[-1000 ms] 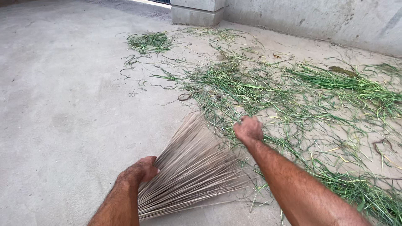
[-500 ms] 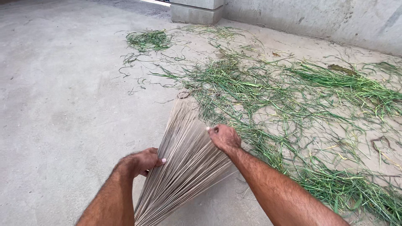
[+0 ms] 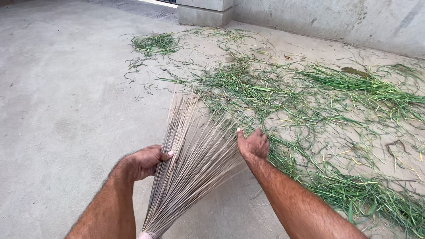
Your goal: The person sweeps loose grass off a concrete floor using a handheld bundle of thin sticks, then ties the bundle together with a pink string.
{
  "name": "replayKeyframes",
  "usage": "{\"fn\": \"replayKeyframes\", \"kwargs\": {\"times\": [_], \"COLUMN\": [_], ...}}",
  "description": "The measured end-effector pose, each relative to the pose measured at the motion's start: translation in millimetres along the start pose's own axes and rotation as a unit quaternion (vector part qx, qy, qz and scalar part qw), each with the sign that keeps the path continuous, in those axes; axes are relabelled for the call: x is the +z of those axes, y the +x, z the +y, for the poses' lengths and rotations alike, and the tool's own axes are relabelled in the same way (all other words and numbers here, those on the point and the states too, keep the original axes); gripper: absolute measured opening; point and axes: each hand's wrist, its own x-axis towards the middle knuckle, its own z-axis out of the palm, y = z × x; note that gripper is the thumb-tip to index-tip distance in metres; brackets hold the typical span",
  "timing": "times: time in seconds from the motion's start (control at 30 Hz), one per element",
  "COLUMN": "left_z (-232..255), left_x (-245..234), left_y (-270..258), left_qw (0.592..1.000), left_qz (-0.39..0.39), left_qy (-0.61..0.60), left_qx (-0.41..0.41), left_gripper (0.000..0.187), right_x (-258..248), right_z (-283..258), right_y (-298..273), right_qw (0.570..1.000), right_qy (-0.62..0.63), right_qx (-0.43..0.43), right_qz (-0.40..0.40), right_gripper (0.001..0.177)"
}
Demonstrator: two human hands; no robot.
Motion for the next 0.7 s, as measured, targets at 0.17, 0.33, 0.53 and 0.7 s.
{"fn": "replayKeyframes", "kwargs": {"times": [0.17,0.33,0.53,0.7], "left_z": [1,4,10,10], "left_x": [-14,-22,-16,-12], "left_y": [4,0,-4,-5], "left_qw": [0.997,0.989,0.988,0.993], "left_qz": [-0.013,-0.028,-0.006,0.03], "left_qy": [-0.074,-0.127,-0.146,-0.114], "left_qx": [0.036,0.065,0.057,0.031], "left_gripper": [0.039,0.036,0.034,0.033], "right_x": [-2,4,20,35], "right_z": [-9,-24,-40,-57], "right_y": [1,-22,-57,-75], "right_qw": [0.992,0.959,0.865,0.891], "right_qy": [0.042,0.216,0.426,0.375], "right_qx": [-0.026,0.18,0.186,0.111], "right_qz": [0.113,0.03,-0.191,-0.231], "right_gripper": [0.094,0.112,0.111,0.095]}}
